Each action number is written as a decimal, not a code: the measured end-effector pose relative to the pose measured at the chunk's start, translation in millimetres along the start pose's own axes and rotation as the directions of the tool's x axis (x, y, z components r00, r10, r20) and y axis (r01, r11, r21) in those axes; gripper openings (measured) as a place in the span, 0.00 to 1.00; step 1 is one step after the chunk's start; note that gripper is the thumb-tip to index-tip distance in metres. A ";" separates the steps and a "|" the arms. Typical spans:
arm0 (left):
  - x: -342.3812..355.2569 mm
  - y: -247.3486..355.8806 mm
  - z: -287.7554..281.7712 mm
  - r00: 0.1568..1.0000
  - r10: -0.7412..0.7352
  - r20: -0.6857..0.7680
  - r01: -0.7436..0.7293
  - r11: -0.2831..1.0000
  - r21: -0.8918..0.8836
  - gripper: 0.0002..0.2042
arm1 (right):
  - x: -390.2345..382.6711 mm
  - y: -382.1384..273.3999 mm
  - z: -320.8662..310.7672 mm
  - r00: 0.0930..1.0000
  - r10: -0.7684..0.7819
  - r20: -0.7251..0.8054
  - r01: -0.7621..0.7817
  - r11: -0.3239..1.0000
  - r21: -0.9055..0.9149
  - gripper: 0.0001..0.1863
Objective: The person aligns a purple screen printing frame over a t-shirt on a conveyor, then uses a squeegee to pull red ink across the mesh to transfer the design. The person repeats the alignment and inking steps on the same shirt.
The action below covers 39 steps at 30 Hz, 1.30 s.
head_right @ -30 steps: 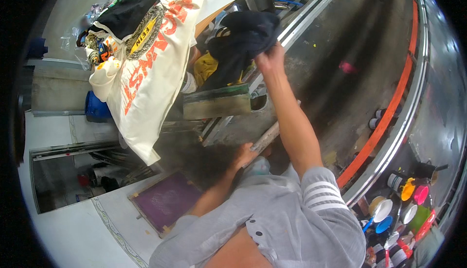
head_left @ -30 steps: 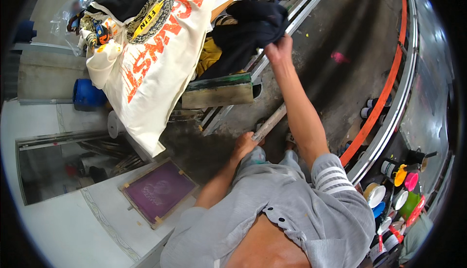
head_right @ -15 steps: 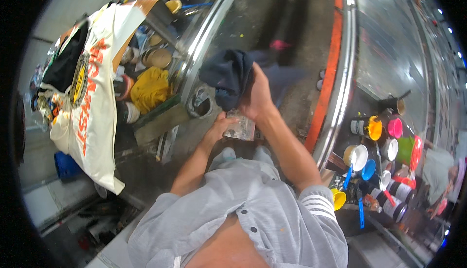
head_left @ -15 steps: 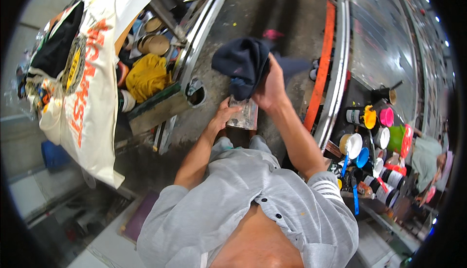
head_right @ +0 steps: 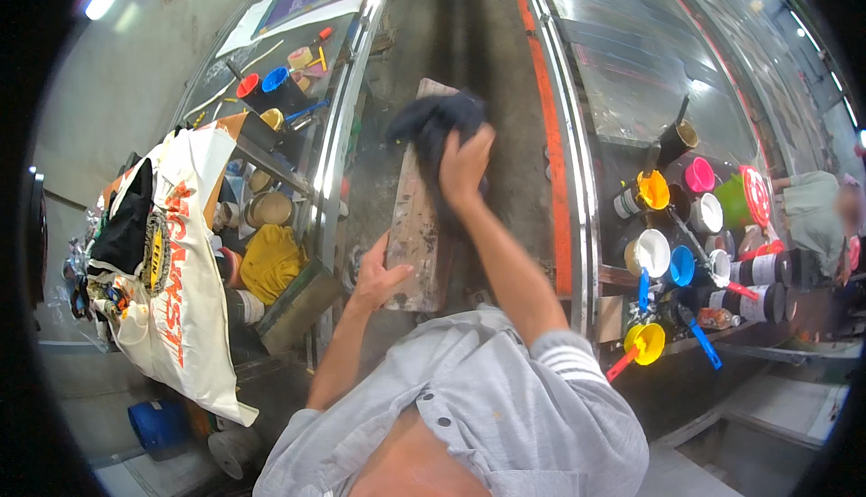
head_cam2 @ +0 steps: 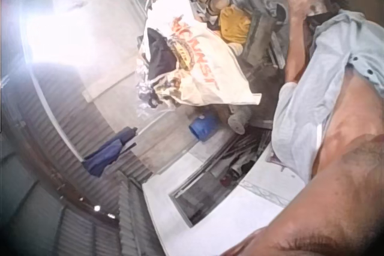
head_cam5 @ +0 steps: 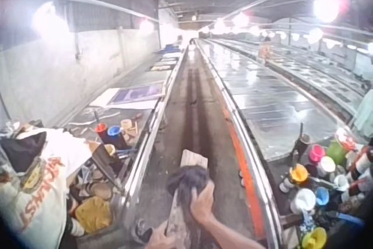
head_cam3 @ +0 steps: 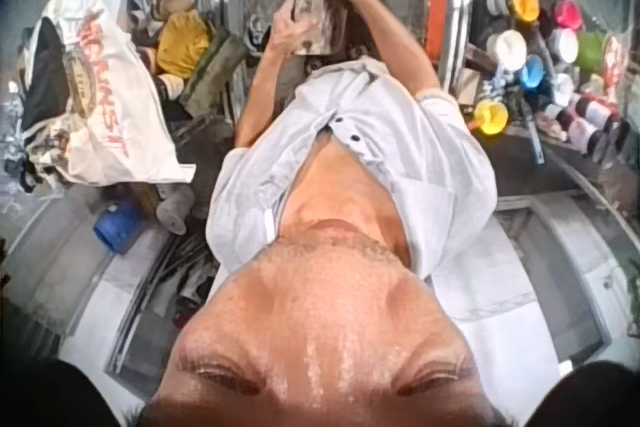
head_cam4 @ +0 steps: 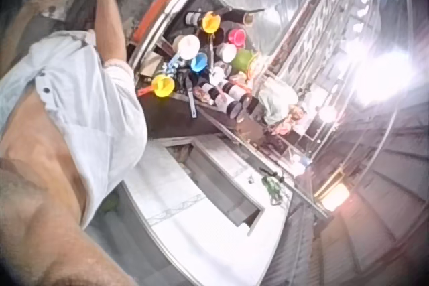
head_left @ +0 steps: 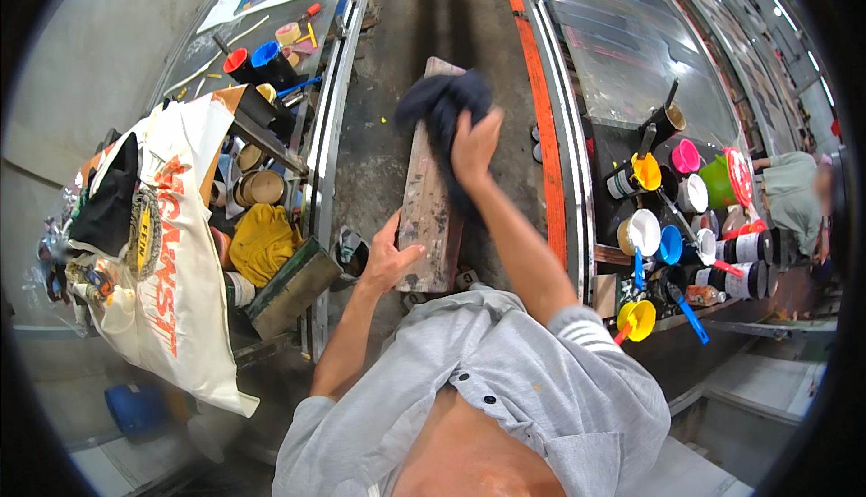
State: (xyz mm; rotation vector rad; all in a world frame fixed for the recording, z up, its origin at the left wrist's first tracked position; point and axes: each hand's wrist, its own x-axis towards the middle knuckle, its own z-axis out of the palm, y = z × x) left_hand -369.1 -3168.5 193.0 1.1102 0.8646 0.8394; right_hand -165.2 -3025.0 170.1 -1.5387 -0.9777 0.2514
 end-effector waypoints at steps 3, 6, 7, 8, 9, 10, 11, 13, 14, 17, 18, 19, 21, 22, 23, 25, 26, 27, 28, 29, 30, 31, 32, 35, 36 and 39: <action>1.2 18.5 7.6 0.989 0.136 0.058 -0.142 0.985 0.100 0.36 | 117.1 -9.1 -7.3 0.911 -0.327 -0.252 0.328 0.944 -0.037 0.29; 8.7 46.2 17.2 0.975 0.223 -0.024 -0.221 0.973 0.063 0.35 | 108.1 -60.8 -14.0 0.799 -0.600 -0.044 0.601 0.799 0.012 0.23; 18.7 53.2 15.7 0.966 0.253 -0.057 -0.250 0.967 0.052 0.35 | 88.2 -66.6 -14.8 0.810 -0.586 -0.003 0.586 0.809 0.055 0.20; 26.8 60.6 10.4 0.955 0.280 -0.093 -0.277 0.960 0.045 0.35 | 57.1 -72.4 -17.7 0.820 -0.571 0.041 0.565 0.819 0.100 0.18; 38.0 68.8 4.3 0.914 0.392 -0.109 -0.372 0.914 0.164 0.34 | 25.1 -72.7 -23.0 0.838 -0.540 0.080 0.525 0.837 0.154 0.18; 48.3 76.6 -1.6 0.905 0.399 -0.147 -0.386 0.916 0.110 0.33 | -7.0 -68.4 -27.9 0.852 -0.512 0.113 0.484 0.851 0.202 0.18; 58.6 83.8 -9.2 0.895 0.407 -0.185 -0.403 0.913 0.058 0.32 | -40.7 -52.1 -38.2 0.826 -0.525 0.206 0.481 0.846 0.229 0.20; 59.9 107.5 -19.2 0.857 0.436 -0.274 -0.457 0.889 -0.014 0.31 | -84.5 -50.3 -79.3 0.852 -0.383 0.356 0.269 0.905 0.329 0.23; 66.0 118.7 -25.6 0.849 0.459 -0.263 -0.493 0.866 -0.080 0.31 | -94.6 -34.8 -93.9 0.870 -0.246 0.427 0.066 0.917 0.395 0.24; 84.2 131.8 -47.9 0.931 0.307 -0.196 -0.361 0.850 -0.384 0.29 | -76.9 5.6 -121.4 0.751 0.248 0.613 -0.658 0.365 0.659 0.23; 89.6 125.5 -51.5 0.952 0.298 -0.070 -0.298 0.856 -0.423 0.26 | -61.0 -2.2 -132.2 0.745 0.277 0.606 -0.649 0.094 0.755 0.25; 98.2 113.1 -60.5 0.956 0.287 0.057 -0.232 0.862 -0.451 0.25 | -54.5 -12.5 -135.1 0.731 0.154 0.664 -0.670 -0.016 0.742 0.30; 115.3 99.2 -29.2 0.996 0.023 0.084 0.025 0.850 -0.526 0.21 | -46.4 -63.1 -126.1 0.735 -0.023 0.678 -0.658 0.218 0.721 0.26; 115.2 90.0 -12.3 0.991 0.042 0.129 0.016 0.909 -0.417 0.20 | -52.4 -81.6 -109.8 0.773 -0.150 0.616 -0.463 0.530 0.710 0.25; 114.8 83.3 2.3 0.987 0.040 0.157 0.018 0.936 -0.352 0.21 | -61.8 -95.4 -87.9 0.792 -0.300 0.531 -0.128 0.770 0.625 0.24; 110.0 67.4 21.9 0.962 0.032 0.272 0.071 0.930 -0.361 0.21 | -68.5 -107.2 -56.4 0.786 -0.524 0.327 0.398 0.835 0.380 0.22; 96.9 56.6 20.4 0.945 0.025 0.325 0.114 0.909 -0.401 0.21 | -66.3 -111.2 -44.3 0.795 -0.568 0.212 0.486 0.806 0.337 0.22; 65.3 51.1 8.4 0.937 0.027 0.347 0.151 0.867 -0.475 0.22 | -59.2 -126.1 -31.9 0.798 -0.598 0.070 0.539 0.761 0.361 0.21; 47.9 44.4 5.3 0.904 0.030 0.426 0.228 0.810 -0.541 0.22 | -39.4 -132.6 -27.2 0.787 -0.611 -0.079 0.600 0.731 0.325 0.19; 35.7 38.3 4.5 0.851 0.044 0.523 0.325 0.738 -0.591 0.22 | -12.9 -131.5 -22.2 0.786 -0.598 -0.153 0.611 0.718 0.333 0.18; 26.9 33.3 4.9 0.780 0.057 0.624 0.438 0.663 -0.607 0.23 | 20.7 -128.4 -16.1 0.786 -0.574 -0.231 0.618 0.710 0.337 0.17; 19.9 27.3 3.5 0.722 0.064 0.689 0.523 0.602 -0.603 0.23 | 57.4 -126.7 -14.3 0.794 -0.542 -0.274 0.605 0.747 0.276 0.14; 9.9 22.3 0.7 0.679 0.081 0.730 0.580 0.551 -0.600 0.23 | 94.3 -125.7 -10.2 0.756 -0.556 -0.345 0.631 0.758 0.164 0.13; -11.9 2.7 -12.1 0.628 0.117 0.769 0.644 0.477 -0.598 0.24 | 180.4 -96.5 1.3 0.935 -0.237 -0.264 0.258 0.965 0.047 0.16; -17.4 2.2 -15.8 0.650 0.094 0.754 0.627 0.495 -0.602 0.24 | 197.6 -90.9 1.6 0.983 -0.122 -0.138 0.128 0.991 0.040 0.20; -1.6 -31.6 -33.2 0.791 -0.129 0.598 0.474 0.748 -0.465 0.28 | 184.9 -49.4 -7.3 0.968 -0.232 0.092 0.192 0.928 0.319 0.17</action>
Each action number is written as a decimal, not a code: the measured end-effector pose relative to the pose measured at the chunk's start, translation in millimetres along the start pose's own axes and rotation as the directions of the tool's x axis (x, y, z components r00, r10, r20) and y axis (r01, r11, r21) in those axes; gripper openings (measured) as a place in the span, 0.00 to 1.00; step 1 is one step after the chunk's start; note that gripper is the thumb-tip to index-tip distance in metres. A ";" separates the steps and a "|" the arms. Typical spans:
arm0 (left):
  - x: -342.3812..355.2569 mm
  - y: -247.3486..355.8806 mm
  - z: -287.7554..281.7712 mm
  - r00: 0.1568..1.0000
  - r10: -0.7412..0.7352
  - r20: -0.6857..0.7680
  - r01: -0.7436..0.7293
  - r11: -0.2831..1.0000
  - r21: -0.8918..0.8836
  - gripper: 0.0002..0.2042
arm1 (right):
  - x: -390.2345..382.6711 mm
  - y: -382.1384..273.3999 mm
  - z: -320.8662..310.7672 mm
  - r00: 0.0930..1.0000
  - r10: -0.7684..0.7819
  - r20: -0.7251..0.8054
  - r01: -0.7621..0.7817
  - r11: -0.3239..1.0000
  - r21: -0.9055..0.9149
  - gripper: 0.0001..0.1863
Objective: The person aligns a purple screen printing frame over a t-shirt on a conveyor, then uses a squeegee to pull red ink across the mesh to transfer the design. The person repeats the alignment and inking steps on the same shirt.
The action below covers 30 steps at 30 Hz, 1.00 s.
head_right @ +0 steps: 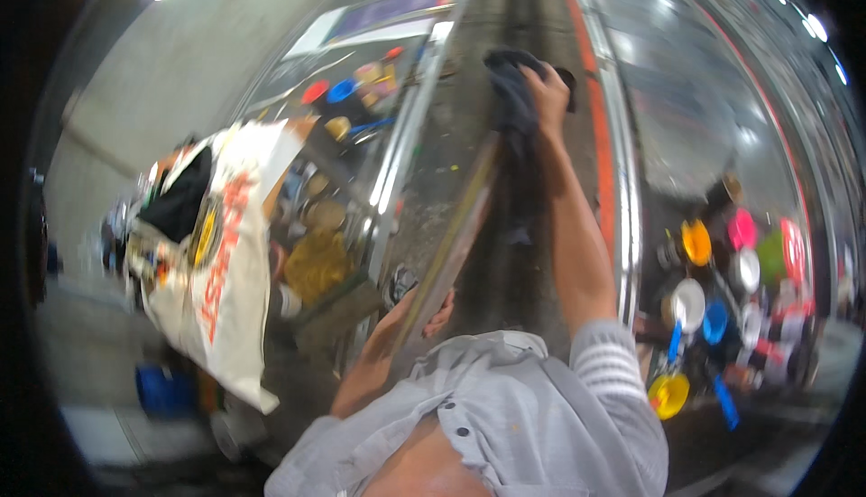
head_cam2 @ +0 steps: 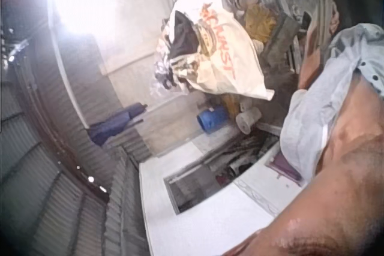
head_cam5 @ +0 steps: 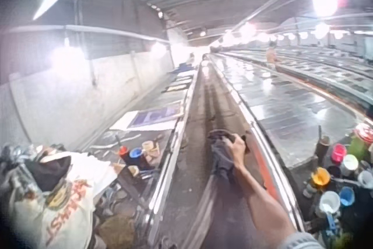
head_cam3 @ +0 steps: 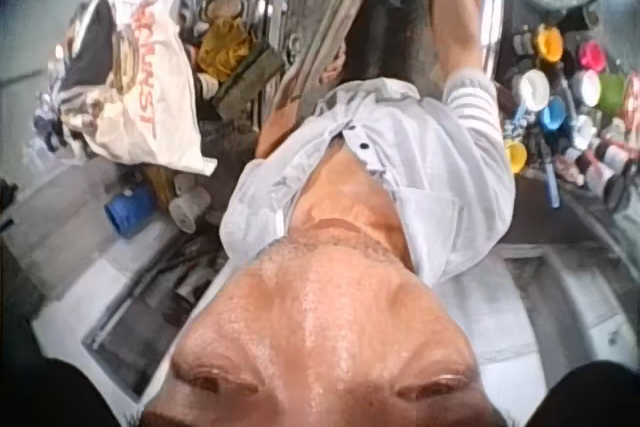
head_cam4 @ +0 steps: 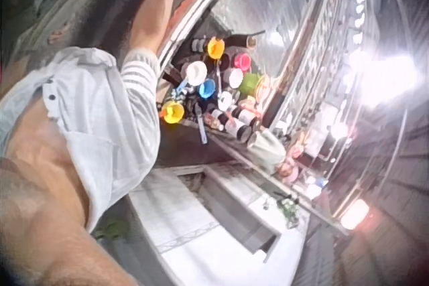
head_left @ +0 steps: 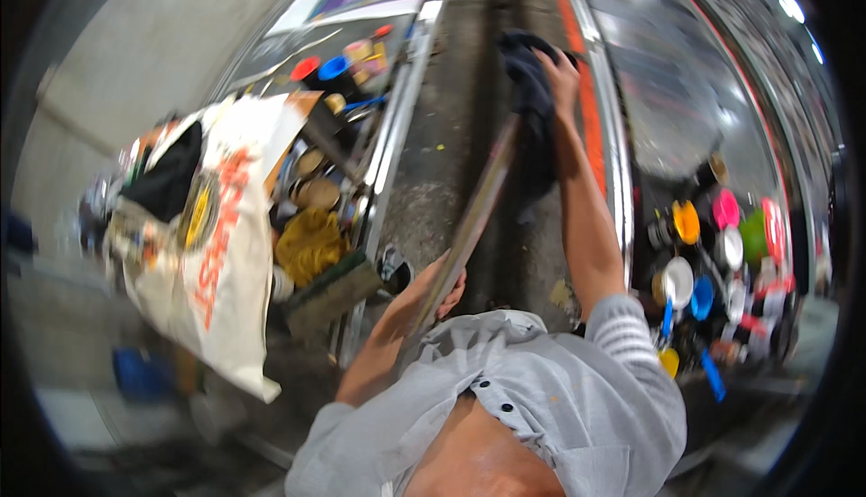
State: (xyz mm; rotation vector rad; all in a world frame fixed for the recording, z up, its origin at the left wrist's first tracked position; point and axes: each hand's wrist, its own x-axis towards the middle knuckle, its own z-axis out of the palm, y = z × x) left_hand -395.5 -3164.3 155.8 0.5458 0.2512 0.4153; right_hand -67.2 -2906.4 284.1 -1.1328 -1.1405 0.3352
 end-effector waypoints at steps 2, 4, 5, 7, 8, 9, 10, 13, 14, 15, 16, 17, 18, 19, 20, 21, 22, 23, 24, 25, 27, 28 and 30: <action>-8.2 -5.8 -4.4 0.883 0.202 -0.424 0.057 0.850 0.523 0.33 | -35.4 -17.1 7.4 0.864 0.344 0.369 -0.496 0.711 0.498 0.16; -20.8 -12.8 -4.3 0.638 0.450 -0.625 0.300 0.602 0.740 0.34 | -59.5 -3.7 7.1 0.746 0.193 0.637 -0.573 0.674 0.466 0.18; -27.0 -19.0 -10.5 0.597 0.467 -0.652 0.345 0.584 0.735 0.34 | -67.1 20.4 1.4 0.635 0.333 0.697 -0.712 0.603 0.360 0.18; -42.4 -33.6 -17.5 0.517 0.444 -0.732 0.486 0.552 0.678 0.36 | -85.7 31.2 1.7 0.561 0.506 0.655 -0.746 0.652 0.136 0.18; -44.3 -45.9 -28.9 0.464 0.444 -0.766 0.503 0.580 0.641 0.35 | -92.7 33.2 5.4 0.551 0.553 0.625 -0.742 0.667 0.064 0.17; -48.2 -59.1 -49.1 0.411 0.443 -0.797 0.527 0.598 0.604 0.34 | -101.1 33.2 15.6 0.548 0.593 0.590 -0.736 0.676 0.005 0.17; -55.3 -75.6 -72.0 0.360 0.423 -0.832 0.591 0.587 0.554 0.34 | -114.8 20.0 30.7 0.548 0.558 0.624 -0.790 0.591 0.166 0.15; -67.2 -100.9 -98.3 0.305 0.340 -0.890 0.713 0.538 0.450 0.35 | -145.5 -3.3 74.1 0.508 0.516 0.690 -0.763 0.642 0.081 0.13; -66.9 -107.7 -106.0 0.238 0.362 -0.901 0.701 0.578 0.418 0.34 | -158.5 -19.9 90.7 0.462 0.461 0.758 -0.754 0.654 0.062 0.13; -67.5 -113.4 -110.9 0.261 0.338 -0.904 0.699 0.581 0.418 0.36 | -169.6 -38.2 107.8 0.392 0.462 0.795 -0.787 0.616 0.030 0.14; -69.1 -110.9 -118.2 0.297 0.317 -0.901 0.701 0.568 0.431 0.37 | -183.4 -65.1 128.6 0.368 0.443 0.817 -0.825 0.561 0.067 0.15; -71.1 -105.9 -126.4 0.338 0.292 -0.895 0.704 0.552 0.446 0.38 | -197.4 -93.8 149.6 0.295 0.445 0.845 -0.836 0.548 0.003 0.15; -73.0 -93.4 -121.7 0.366 0.107 -0.925 0.719 0.599 0.354 0.40 | -211.0 -99.2 172.3 0.326 0.284 0.902 -0.569 0.820 -0.053 0.21; -61.4 -93.4 -131.9 0.344 0.149 -0.927 0.715 0.598 0.362 0.40 | -238.4 -83.6 198.5 0.228 0.161 0.960 -0.605 0.796 0.011 0.30; -54.9 -109.2 -145.3 0.296 0.186 -0.937 0.708 0.616 0.346 0.40 | -253.1 -92.3 216.0 0.144 -0.027 0.989 -0.533 0.840 0.101 0.42; -44.1 -110.3 -159.0 0.266 0.224 -0.938 0.703 0.620 0.347 0.39 | -263.8 -82.3 231.6 0.133 -0.121 0.984 -0.402 0.900 0.165 0.42; -36.8 -96.6 -157.1 0.326 0.204 -0.923 0.721 0.578 0.382 0.37 | -257.2 -77.4 233.4 0.051 -0.113 0.992 -0.251 0.960 0.122 0.39; -26.4 -91.6 -165.1 0.325 0.226 -0.918 0.704 0.591 0.395 0.36 | -250.4 -78.0 228.0 -0.043 -0.085 0.995 -0.099 0.992 0.081 0.37; -16.2 -93.1 -170.8 0.319 0.234 -0.918 0.686 0.611 0.394 0.35 | -238.0 -75.7 216.4 0.008 0.007 1.000 -0.126 0.992 -0.005 0.32; -4.9 -94.1 -177.1 0.311 0.237 -0.920 0.670 0.632 0.389 0.34 | -218.1 -63.1 204.6 0.054 0.102 0.993 -0.159 0.983 -0.092 0.28; 27.1 -68.5 -174.4 0.386 0.358 -0.850 0.659 0.537 0.526 0.31 | -193.9 24.3 165.3 0.485 0.259 0.835 -0.335 0.937 -0.096 0.19; 40.0 -54.9 -172.5 0.377 0.379 -0.845 0.655 0.536 0.533 0.30 | -173.3 52.4 135.2 0.550 0.382 0.742 -0.568 0.823 -0.003 0.17; 68.6 -29.2 -184.1 0.364 0.440 -0.821 0.647 0.515 0.562 0.29 | -148.8 122.6 75.0 0.631 0.702 0.329 -0.760 0.645 0.079 0.17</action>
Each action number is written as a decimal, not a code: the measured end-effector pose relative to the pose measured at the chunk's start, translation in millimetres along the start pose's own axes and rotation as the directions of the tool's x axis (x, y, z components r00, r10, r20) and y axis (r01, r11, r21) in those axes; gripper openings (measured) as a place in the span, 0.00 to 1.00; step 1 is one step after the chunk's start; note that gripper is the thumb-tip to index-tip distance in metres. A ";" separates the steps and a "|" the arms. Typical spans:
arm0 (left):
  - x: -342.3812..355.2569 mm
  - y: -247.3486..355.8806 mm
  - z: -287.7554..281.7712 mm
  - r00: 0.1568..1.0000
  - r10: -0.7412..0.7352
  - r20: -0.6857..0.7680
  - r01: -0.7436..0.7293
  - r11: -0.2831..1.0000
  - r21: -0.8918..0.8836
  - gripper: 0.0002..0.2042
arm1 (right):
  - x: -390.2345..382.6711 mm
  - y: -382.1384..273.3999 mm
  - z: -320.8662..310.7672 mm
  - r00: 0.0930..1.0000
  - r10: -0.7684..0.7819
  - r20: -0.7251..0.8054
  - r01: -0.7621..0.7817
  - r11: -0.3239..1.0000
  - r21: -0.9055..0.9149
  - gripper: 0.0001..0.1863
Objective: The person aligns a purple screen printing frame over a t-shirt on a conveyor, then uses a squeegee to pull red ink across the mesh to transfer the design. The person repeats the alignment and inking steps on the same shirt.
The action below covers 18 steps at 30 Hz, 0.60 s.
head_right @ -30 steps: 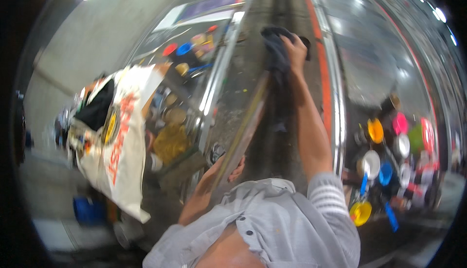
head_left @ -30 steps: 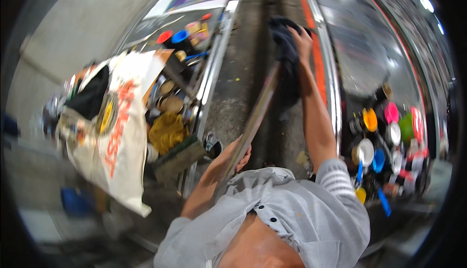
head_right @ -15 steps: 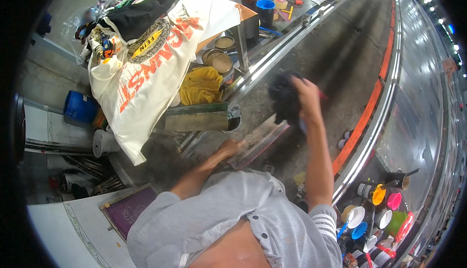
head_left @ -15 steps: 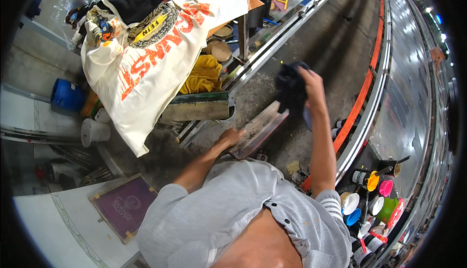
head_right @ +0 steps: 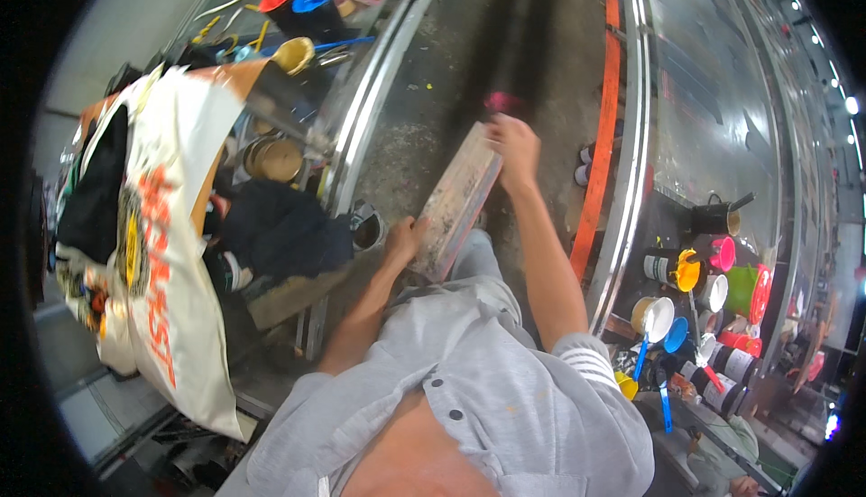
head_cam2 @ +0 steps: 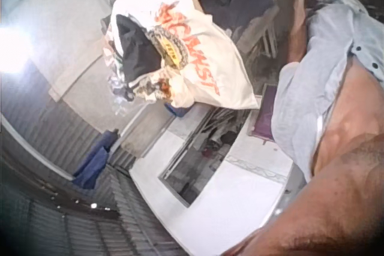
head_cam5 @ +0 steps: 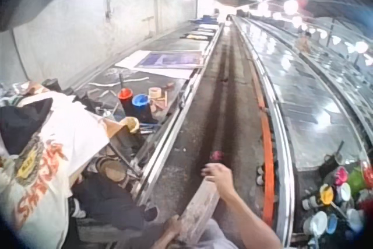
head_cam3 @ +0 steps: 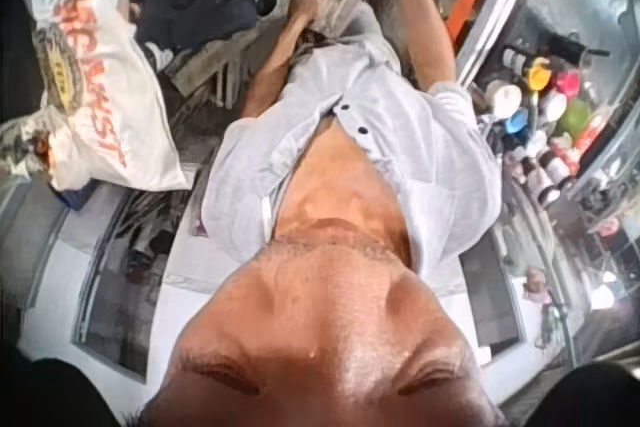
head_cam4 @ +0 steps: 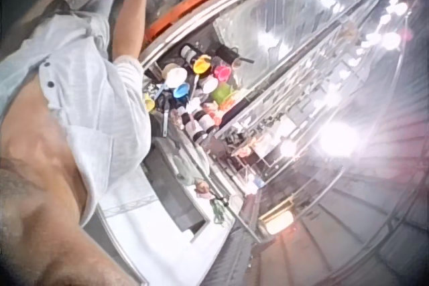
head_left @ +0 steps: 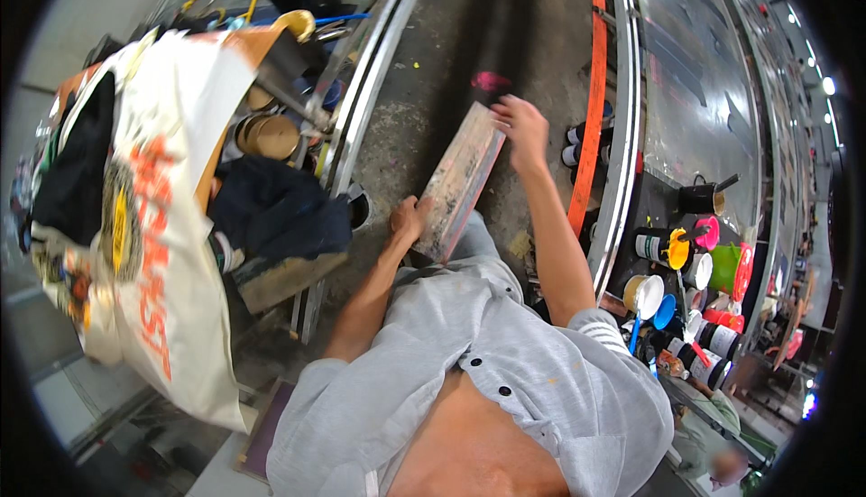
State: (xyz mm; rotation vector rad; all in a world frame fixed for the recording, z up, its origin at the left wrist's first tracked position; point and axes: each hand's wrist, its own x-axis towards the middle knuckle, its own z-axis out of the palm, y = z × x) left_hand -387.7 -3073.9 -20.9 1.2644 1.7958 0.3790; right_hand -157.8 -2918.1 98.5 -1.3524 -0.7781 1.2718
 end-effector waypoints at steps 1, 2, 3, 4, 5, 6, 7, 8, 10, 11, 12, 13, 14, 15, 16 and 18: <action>21.9 12.0 3.0 0.999 0.021 -0.040 -0.021 1.000 0.001 0.29 | 15.8 11.6 -40.9 0.988 0.069 -0.139 -0.067 0.998 0.024 0.16; 42.8 27.5 8.5 0.996 0.051 -0.076 -0.051 0.999 0.001 0.29 | 29.3 26.2 -80.5 0.969 0.133 -0.210 -0.136 0.991 0.001 0.15; 64.7 44.3 12.2 0.991 0.105 -0.078 -0.109 0.993 -0.047 0.27 | 41.8 45.0 -116.2 0.947 0.205 -0.248 -0.215 0.976 -0.015 0.15; 83.6 65.4 10.0 0.991 0.129 -0.037 -0.132 0.988 -0.082 0.27 | 46.4 52.6 -132.5 0.934 0.302 -0.191 -0.317 0.947 -0.047 0.16; 100.3 88.5 7.7 0.988 0.152 -0.004 -0.151 0.981 -0.119 0.26 | 52.7 54.8 -141.0 0.909 0.397 -0.129 -0.409 0.908 -0.086 0.17; 122.1 101.6 8.6 0.992 0.123 0.001 -0.121 0.979 -0.161 0.26 | 66.2 41.8 -132.1 0.905 0.425 -0.029 -0.426 0.904 -0.045 0.19; 141.3 120.1 8.7 0.990 0.133 0.037 -0.121 0.965 -0.232 0.26 | 72.3 29.3 -124.6 0.888 0.456 0.063 -0.457 0.889 -0.008 0.20; 152.6 140.1 5.7 0.987 0.138 0.082 -0.108 0.947 -0.302 0.26 | 77.3 27.4 -123.6 0.891 0.437 0.123 -0.444 0.896 0.030 0.20; 178.8 206.8 1.7 0.981 0.097 0.168 -0.017 0.905 -0.424 0.25 | 127.8 4.4 -128.5 0.903 0.348 0.254 -0.380 0.921 0.090 0.19; 193.6 224.2 0.5 0.978 0.128 0.166 -0.042 0.896 -0.443 0.24 | 150.1 -10.9 -122.2 0.908 0.315 0.276 -0.346 0.936 0.071 0.16; 209.0 236.9 1.6 0.974 0.155 0.162 -0.064 0.884 -0.462 0.24 | 170.6 -22.6 -121.0 0.917 0.276 0.289 -0.300 0.953 0.041 0.15; 222.7 248.3 1.9 0.972 0.179 0.153 -0.084 0.871 -0.484 0.23 | 189.7 -34.9 -122.3 0.921 0.238 0.308 -0.252 0.968 0.008 0.14; 237.6 266.3 -3.0 0.961 0.253 0.114 -0.182 0.886 -0.427 0.22 | 207.7 -51.0 -123.3 0.924 0.215 0.316 -0.228 0.974 0.005 0.13; 251.9 284.9 -3.6 0.962 0.239 0.131 -0.158 0.881 -0.446 0.22 | 225.8 -68.3 -125.7 0.927 0.189 0.323 -0.200 0.980 0.001 0.13; 271.6 302.2 -9.0 0.952 0.257 0.166 -0.170 0.895 -0.412 0.20 | 246.7 -84.1 -126.2 0.922 0.190 0.338 -0.194 0.981 -0.021 0.13; 305.2 324.1 -10.4 0.945 0.263 0.196 -0.165 0.898 -0.407 0.18 | 285.7 -107.4 -128.4 0.902 0.184 0.390 -0.175 0.983 -0.059 0.13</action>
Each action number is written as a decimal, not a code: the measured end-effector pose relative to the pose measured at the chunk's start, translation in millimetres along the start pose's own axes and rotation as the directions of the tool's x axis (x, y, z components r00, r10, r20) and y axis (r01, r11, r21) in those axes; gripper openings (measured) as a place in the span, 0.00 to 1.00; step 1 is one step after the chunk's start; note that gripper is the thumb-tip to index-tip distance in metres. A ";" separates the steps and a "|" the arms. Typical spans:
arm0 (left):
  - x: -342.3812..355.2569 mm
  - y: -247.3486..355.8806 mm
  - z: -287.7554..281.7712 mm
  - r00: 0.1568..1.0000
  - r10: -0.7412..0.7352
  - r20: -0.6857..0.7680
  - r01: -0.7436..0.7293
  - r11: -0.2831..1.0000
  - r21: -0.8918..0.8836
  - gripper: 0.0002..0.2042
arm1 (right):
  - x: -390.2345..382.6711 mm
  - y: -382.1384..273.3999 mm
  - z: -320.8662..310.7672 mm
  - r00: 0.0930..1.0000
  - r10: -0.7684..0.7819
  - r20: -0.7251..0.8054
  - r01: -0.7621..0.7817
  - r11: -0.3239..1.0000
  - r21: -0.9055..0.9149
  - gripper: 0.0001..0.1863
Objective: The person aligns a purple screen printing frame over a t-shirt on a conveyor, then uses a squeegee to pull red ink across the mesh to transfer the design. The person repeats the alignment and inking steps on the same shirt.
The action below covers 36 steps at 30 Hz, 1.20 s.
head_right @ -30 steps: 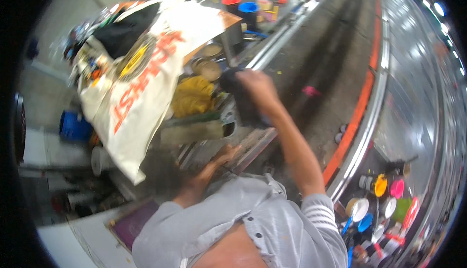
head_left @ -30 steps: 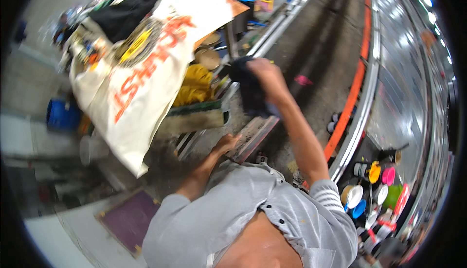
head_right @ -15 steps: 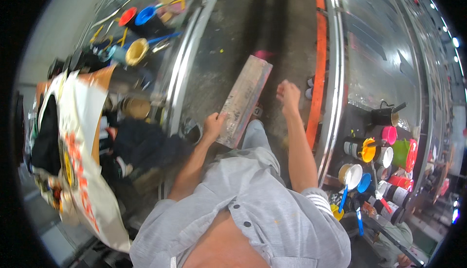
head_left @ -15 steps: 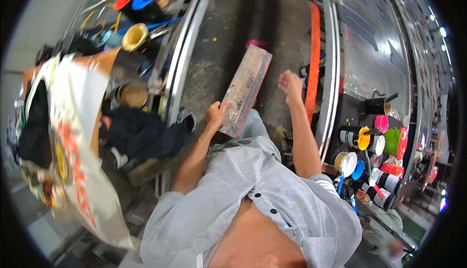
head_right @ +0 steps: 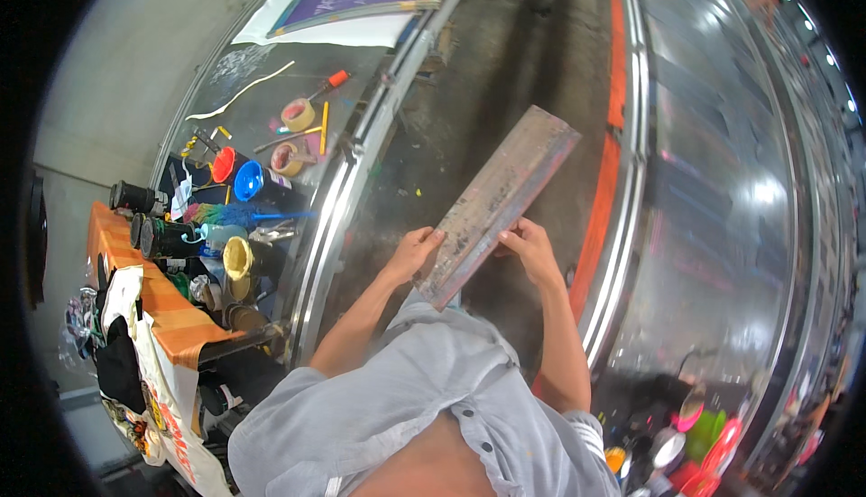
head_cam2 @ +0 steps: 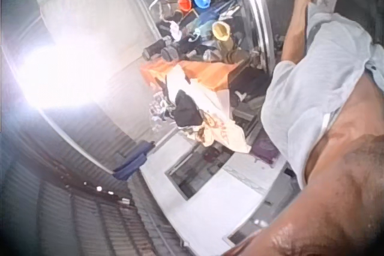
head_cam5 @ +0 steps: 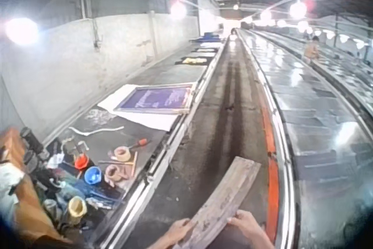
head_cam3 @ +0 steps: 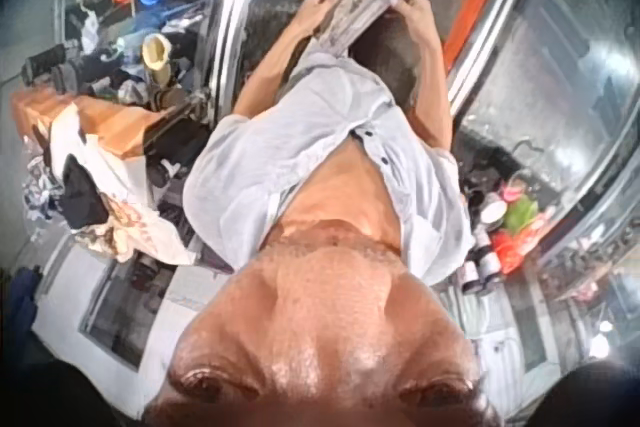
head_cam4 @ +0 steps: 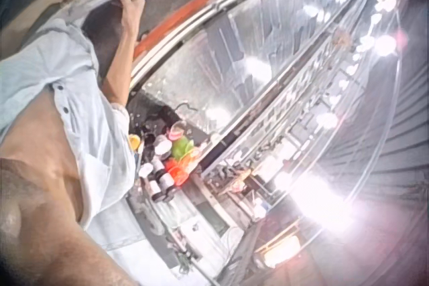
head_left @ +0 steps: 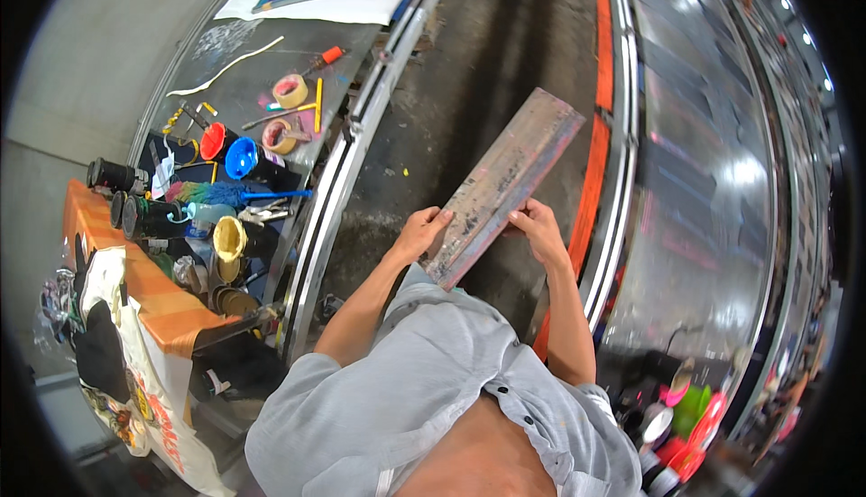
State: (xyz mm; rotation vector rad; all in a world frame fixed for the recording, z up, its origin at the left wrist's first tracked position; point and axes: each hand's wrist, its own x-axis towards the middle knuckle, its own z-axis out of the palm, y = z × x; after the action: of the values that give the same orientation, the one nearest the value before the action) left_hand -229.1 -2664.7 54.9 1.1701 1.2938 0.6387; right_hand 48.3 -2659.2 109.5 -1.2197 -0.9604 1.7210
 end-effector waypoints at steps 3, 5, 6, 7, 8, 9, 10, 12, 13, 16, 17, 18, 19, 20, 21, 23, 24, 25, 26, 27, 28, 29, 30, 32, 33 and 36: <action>71.6 18.4 -0.2 0.998 0.030 -0.051 -0.035 0.996 -0.087 0.17 | 68.1 -42.1 -26.2 0.994 -0.036 0.106 0.041 0.998 -0.053 0.13; 121.3 36.6 -4.0 0.989 0.098 -0.113 -0.111 0.987 -0.120 0.16 | 117.9 -70.8 -39.4 0.987 -0.068 0.145 0.081 0.993 -0.085 0.13; 146.8 48.9 -9.0 0.985 0.117 -0.129 -0.128 0.988 -0.088 0.14 | 141.6 -85.0 -45.5 0.982 -0.096 0.162 0.111 0.990 -0.088 0.13; 174.1 62.3 -14.1 0.984 0.149 -0.099 -0.165 0.970 -0.181 0.13 | 165.0 -99.2 -51.3 0.976 -0.125 0.178 0.142 0.986 -0.088 0.13; 193.0 82.7 -16.3 0.985 0.164 -0.061 -0.174 0.945 -0.277 0.13 | 184.2 -114.3 -54.2 0.974 -0.133 0.186 0.150 0.985 -0.083 0.13; 213.9 99.1 -19.7 0.983 0.184 -0.026 -0.181 0.912 -0.369 0.13 | 202.1 -131.4 -57.4 0.971 -0.110 0.211 0.138 0.983 -0.123 0.13; 239.1 108.9 -29.1 0.989 0.131 0.068 -0.106 0.952 -0.287 0.16 | 218.3 -150.9 -60.2 0.968 -0.088 0.234 0.128 0.978 -0.163 0.13; 285.7 164.6 -35.9 0.973 0.228 0.023 -0.200 0.894 -0.402 0.18 | 264.1 -186.5 -72.1 0.946 -0.096 0.309 0.202 0.921 -0.332 0.10; 306.5 187.8 -36.5 0.964 0.265 -0.002 -0.237 0.858 -0.455 0.20 | 284.2 -200.6 -77.8 0.938 -0.085 0.337 0.209 0.913 -0.350 0.09; 377.6 215.8 -54.7 0.980 0.191 -0.054 -0.177 0.716 -0.675 0.19 | 352.8 -249.7 -80.7 0.894 -0.082 0.440 0.273 0.879 -0.390 0.08; 399.7 223.4 -60.2 0.982 0.173 -0.073 -0.174 0.695 -0.698 0.18 | 379.0 -264.7 -85.1 0.859 -0.094 0.503 0.319 0.867 -0.383 0.07; 421.2 230.5 -69.6 0.982 0.165 -0.094 -0.186 0.730 -0.658 0.18 | 408.8 -281.1 -88.0 0.817 -0.100 0.568 0.364 0.854 -0.372 0.07; 443.5 238.3 -81.8 0.977 0.165 -0.135 -0.212 0.708 -0.674 0.18 | 441.7 -294.8 -89.2 0.767 -0.102 0.634 0.406 0.842 -0.355 0.06; 465.0 249.0 -90.3 0.973 0.164 -0.161 -0.230 0.682 -0.694 0.19 | 473.5 -298.9 -93.1 0.770 -0.057 0.635 0.362 0.858 -0.363 0.05; 477.8 259.7 -99.1 0.970 0.148 -0.192 -0.242 0.657 -0.714 0.19 | 502.3 -316.7 -89.1 0.735 -0.037 0.677 0.376 0.853 -0.361 0.07; 510.4 247.6 -124.8 0.941 0.085 -0.327 -0.294 0.681 -0.670 0.26 | 559.0 -334.4 -78.9 0.697 0.018 0.717 0.251 0.930 -0.268 0.11; 516.8 269.5 -133.0 0.896 -0.003 -0.444 -0.327 0.672 -0.664 0.30 | 596.4 -344.6 -81.5 0.695 0.025 0.718 0.286 0.907 -0.308 0.12; 517.8 288.3 -140.1 0.829 -0.095 -0.551 -0.360 0.664 -0.656 0.33 | 635.8 -349.8 -83.7 0.692 0.033 0.721 0.319 0.882 -0.346 0.14; 512.8 270.4 -154.2 0.778 -0.030 -0.627 -0.485 0.606 -0.630 0.37 | 673.0 -350.2 -77.3 0.674 0.038 0.738 0.352 0.862 -0.365 0.15; 504.2 254.2 -167.3 0.720 0.020 -0.694 -0.595 0.534 -0.601 0.40 | 715.2 -362.1 -70.2 0.698 0.064 0.713 0.331 0.854 -0.401 0.15; 495.7 254.8 -181.1 0.693 0.051 -0.719 -0.629 0.530 -0.569 0.43 | 758.1 -379.0 -64.7 0.758 0.065 0.650 0.309 0.841 -0.445 0.16; 492.3 254.8 -192.5 0.659 0.090 -0.747 -0.668 0.526 -0.526 0.46 | 808.7 -388.9 -56.6 0.788 0.058 0.612 0.353 0.772 -0.528 0.15; 498.1 256.6 -196.5 0.555 0.051 -0.830 -0.705 0.558 -0.437 0.48 | 858.8 -391.9 -50.5 0.786 -0.101 0.610 0.475 0.730 -0.492 0.18; 501.9 258.6 -201.9 0.407 -0.052 -0.912 -0.718 0.599 -0.354 0.48 | 943.4 -421.7 -31.6 0.779 -0.130 0.614 0.594 0.470 -0.653 0.20; 507.0 254.2 -200.4 0.355 -0.123 -0.927 -0.687 0.638 -0.348 0.47 | 980.3 -431.2 -24.1 0.797 -0.130 0.590 0.576 0.455 -0.679 0.23; 533.4 230.6 -198.2 0.264 -0.357 -0.896 -0.787 0.457 -0.415 0.46 | 1103.4 -392.3 -2.0 0.826 -0.050 0.562 0.531 0.403 -0.745 0.27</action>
State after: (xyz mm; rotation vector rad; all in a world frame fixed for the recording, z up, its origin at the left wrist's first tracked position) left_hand -242.3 -2051.5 83.0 -0.1190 1.2916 2.2939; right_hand -116.1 -1500.2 74.6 -1.0798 -2.4622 1.1529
